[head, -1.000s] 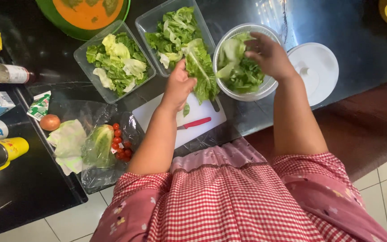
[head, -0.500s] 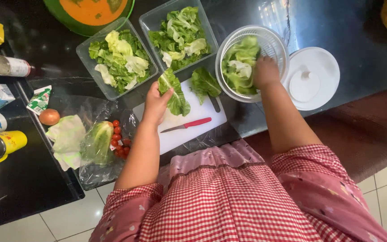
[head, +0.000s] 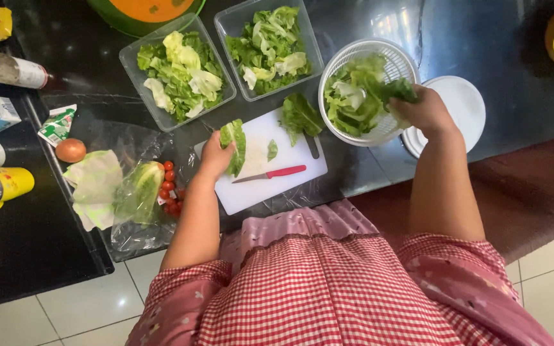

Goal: The person is cutting lettuce on a cutting board and placing it into plastic containers and a salad spinner.

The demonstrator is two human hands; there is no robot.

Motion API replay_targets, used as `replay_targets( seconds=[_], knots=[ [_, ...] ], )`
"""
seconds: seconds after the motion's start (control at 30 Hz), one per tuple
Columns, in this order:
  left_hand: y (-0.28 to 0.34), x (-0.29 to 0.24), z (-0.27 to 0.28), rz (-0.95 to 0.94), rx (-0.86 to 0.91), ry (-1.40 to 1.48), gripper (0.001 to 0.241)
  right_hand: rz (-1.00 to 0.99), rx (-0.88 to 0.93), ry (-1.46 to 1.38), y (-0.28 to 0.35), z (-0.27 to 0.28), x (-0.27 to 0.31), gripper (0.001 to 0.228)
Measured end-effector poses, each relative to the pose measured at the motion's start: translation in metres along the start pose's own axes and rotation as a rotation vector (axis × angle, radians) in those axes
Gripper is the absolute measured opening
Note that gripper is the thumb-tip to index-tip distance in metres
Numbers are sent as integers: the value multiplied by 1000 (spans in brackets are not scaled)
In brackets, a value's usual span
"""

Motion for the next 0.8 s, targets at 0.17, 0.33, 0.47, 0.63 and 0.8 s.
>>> replay_targets(
  seconds=[0.17,0.33,0.47,0.63,0.8],
  knots=[
    [-1,10,-9,-27,39,-241,39,-107,63,-370,16,5,-4,33],
    [20,-32,14,-171,-233,-477,52,-76,57,-428,24,-6,-5,34],
    [32,-64,-8,-339,-269,-168,49,-35,76,-238,49,-48,23,31],
    [57,-141,-52,-145,314,674,57,54,368,10,101,-172,84,32],
    [33,-119,-64,-277,150,783,45,161,489,48,109,-233,92,40]
  ],
)
Point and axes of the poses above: each hand's wrist, its own y-axis away from the middle knuckle, its own z-axis out of the back of the hand, x = y × z, the point moved 9 cm from there along -y, towards the middle knuckle, and after that the axes turned 12 degrees about -y, right-handed, at the moved point
